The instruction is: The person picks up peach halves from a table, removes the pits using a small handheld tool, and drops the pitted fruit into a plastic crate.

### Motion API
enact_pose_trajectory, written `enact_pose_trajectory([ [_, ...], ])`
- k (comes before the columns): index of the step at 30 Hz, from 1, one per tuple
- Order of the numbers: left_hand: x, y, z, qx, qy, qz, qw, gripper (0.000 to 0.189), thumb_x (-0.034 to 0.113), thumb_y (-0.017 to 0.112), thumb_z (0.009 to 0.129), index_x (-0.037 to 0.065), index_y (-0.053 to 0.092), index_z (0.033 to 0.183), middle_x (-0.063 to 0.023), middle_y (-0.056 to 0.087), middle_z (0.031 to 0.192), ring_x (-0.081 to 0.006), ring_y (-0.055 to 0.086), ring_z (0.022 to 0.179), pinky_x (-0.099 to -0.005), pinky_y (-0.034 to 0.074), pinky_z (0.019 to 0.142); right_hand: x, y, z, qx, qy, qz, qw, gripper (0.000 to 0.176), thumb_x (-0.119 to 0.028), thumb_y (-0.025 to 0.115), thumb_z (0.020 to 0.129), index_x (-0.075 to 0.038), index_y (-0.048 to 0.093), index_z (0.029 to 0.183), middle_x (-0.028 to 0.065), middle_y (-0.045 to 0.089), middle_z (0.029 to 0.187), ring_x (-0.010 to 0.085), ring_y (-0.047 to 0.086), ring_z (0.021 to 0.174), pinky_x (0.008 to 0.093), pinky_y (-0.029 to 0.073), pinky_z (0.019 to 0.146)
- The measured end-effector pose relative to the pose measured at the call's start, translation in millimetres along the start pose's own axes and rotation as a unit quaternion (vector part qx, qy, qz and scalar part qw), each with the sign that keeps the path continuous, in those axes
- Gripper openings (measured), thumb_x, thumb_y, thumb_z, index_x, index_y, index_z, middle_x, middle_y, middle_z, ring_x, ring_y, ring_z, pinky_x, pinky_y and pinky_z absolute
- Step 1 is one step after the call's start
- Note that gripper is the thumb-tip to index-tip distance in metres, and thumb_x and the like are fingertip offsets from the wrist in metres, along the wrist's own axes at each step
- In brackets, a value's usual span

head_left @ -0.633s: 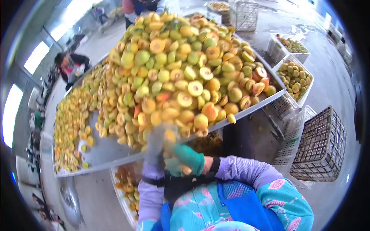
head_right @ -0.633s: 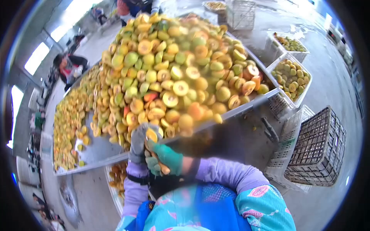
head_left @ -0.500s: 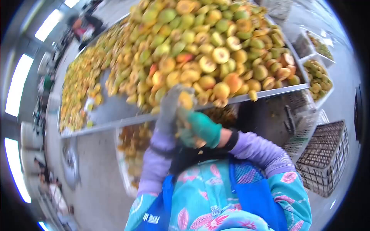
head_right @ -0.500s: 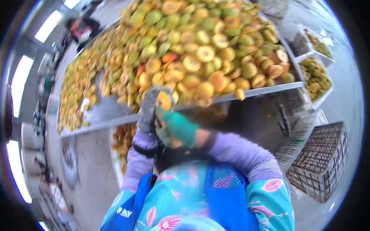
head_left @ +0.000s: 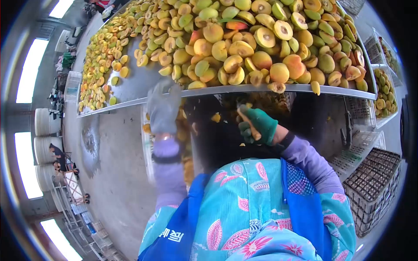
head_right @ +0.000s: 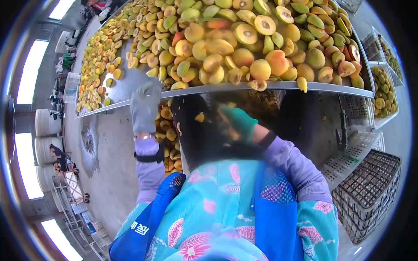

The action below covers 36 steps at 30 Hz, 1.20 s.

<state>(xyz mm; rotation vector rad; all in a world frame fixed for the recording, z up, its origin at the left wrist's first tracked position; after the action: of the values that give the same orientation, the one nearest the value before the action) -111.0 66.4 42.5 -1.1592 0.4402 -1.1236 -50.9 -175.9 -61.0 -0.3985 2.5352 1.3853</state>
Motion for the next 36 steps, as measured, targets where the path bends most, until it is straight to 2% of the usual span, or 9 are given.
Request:
enact_pose_trajectory([
  [5, 52.5, 76.4, 64.8, -0.176, 0.138, 0.027, 0.974, 0.042, 0.029, 0.065, 0.081, 0.003, 0.062, 0.113, -0.0204, 0.065, 0.096, -0.0342, 0.063, 0.088, -0.0427, 0.048, 0.08, -23.1, 32.1, -15.3, 0.125, -0.11, -0.145, 0.975, 0.043, -0.052, 0.047, 0.096, -0.01, 0.054, 0.086, -0.0026, 0.046, 0.058, 0.0099, 0.044, 0.044, 0.022, 0.036, 0.04],
  [8, 34.5, 66.3, 75.9, -0.215, 0.02, -0.213, 0.953, 0.042, 0.029, 0.065, 0.083, 0.002, 0.061, 0.114, -0.015, 0.066, 0.09, -0.0265, 0.066, 0.084, -0.0388, 0.052, 0.072, -42.9, 24.4, -11.4, 0.201, -0.353, -0.34, 0.848, 0.04, -0.045, 0.05, 0.095, -0.007, 0.057, 0.089, 0.0098, 0.056, 0.064, 0.0258, 0.055, 0.051, 0.0409, 0.043, 0.047],
  [12, 55.6, 29.1, 32.3, -0.141, -0.094, -0.606, 0.777, 0.04, 0.027, 0.06, 0.09, -0.001, 0.056, 0.117, -0.0079, 0.063, 0.097, -0.0177, 0.063, 0.082, -0.0345, 0.054, 0.066, -58.3, 64.0, -10.1, 0.239, -0.422, -0.499, 0.718, 0.04, -0.041, 0.048, 0.097, -0.003, 0.056, 0.091, 0.0222, 0.06, 0.071, 0.0399, 0.06, 0.065, 0.0485, 0.045, 0.058],
  [16, 57.4, 62.2, 1.0, -0.173, -0.202, -0.848, 0.459, 0.033, 0.025, 0.042, 0.1, -0.001, 0.048, 0.12, -0.0158, 0.061, 0.104, -0.0277, 0.065, 0.089, -0.0386, 0.057, 0.076, -54.0, 72.2, 12.7, 0.242, -0.393, -0.56, 0.688, 0.036, -0.037, 0.045, 0.098, -0.002, 0.055, 0.094, 0.0257, 0.06, 0.075, 0.0431, 0.06, 0.072, 0.0501, 0.046, 0.062],
  [18, 65.1, 50.6, 1.0, -0.07, 0.063, -0.413, 0.906, 0.042, 0.037, 0.038, 0.1, 0.0, 0.05, 0.118, -0.0163, 0.062, 0.103, -0.0296, 0.065, 0.088, -0.0401, 0.056, 0.078, -52.0, 69.0, 9.6, 0.25, -0.404, -0.542, 0.693, 0.036, -0.036, 0.045, 0.098, -0.001, 0.054, 0.096, 0.0261, 0.06, 0.075, 0.0435, 0.06, 0.072, 0.0503, 0.046, 0.061],
  [25, 89.5, 65.0, -8.0, -0.067, -0.147, -0.699, 0.697, 0.03, 0.008, 0.064, 0.083, -0.001, 0.059, 0.111, -0.0107, 0.062, 0.1, -0.0202, 0.063, 0.086, -0.0302, 0.052, 0.077, -43.1, 61.9, 4.5, 0.231, -0.471, -0.514, 0.679, 0.041, -0.038, 0.044, 0.098, 0.001, 0.053, 0.108, 0.028, 0.061, 0.082, 0.0456, 0.059, 0.078, 0.0507, 0.046, 0.065],
  [30, 108.5, 58.9, -15.2, -0.032, -0.154, -0.716, 0.68, 0.025, 0.014, 0.045, 0.096, -0.002, 0.059, 0.111, -0.0117, 0.061, 0.101, -0.0214, 0.063, 0.089, -0.031, 0.053, 0.08, -41.3, 55.3, 8.7, 0.215, -0.411, -0.411, 0.785, 0.048, -0.04, 0.043, 0.098, 0.002, 0.051, 0.118, 0.0258, 0.062, 0.082, 0.0428, 0.061, 0.078, 0.0484, 0.048, 0.067],
  [33, 109.3, 66.9, -13.1, -0.015, -0.085, -0.591, 0.802, 0.031, 0.019, 0.038, 0.1, -0.002, 0.058, 0.111, -0.0124, 0.062, 0.102, -0.0217, 0.062, 0.09, -0.0323, 0.052, 0.082, -41.7, 54.9, 14.9, 0.174, -0.469, -0.317, 0.806, 0.05, -0.043, 0.044, 0.097, 0.002, 0.051, 0.118, 0.0233, 0.063, 0.081, 0.0396, 0.062, 0.075, 0.0476, 0.048, 0.071],
  [36, 109.6, 71.8, -12.6, -0.082, -0.131, -0.653, 0.741, 0.044, 0.035, 0.04, 0.1, -0.002, 0.056, 0.115, -0.0154, 0.06, 0.109, -0.0283, 0.063, 0.094, -0.0395, 0.053, 0.085, -35.6, 63.6, -12.8, 0.191, -0.202, -0.234, 0.932, 0.051, -0.044, 0.046, 0.096, 0.002, 0.052, 0.117, 0.0226, 0.063, 0.082, 0.0364, 0.062, 0.077, 0.0435, 0.048, 0.072],
])
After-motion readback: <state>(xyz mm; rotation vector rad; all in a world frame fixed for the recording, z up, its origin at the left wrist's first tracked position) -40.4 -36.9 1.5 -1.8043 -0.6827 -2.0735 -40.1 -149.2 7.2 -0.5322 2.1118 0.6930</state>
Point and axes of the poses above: each hand's wrist, its own z-axis towards the middle knuckle, its own y-axis out of the palm, x = y × z, the point moved 4 cm from there along z, towards the middle knuckle
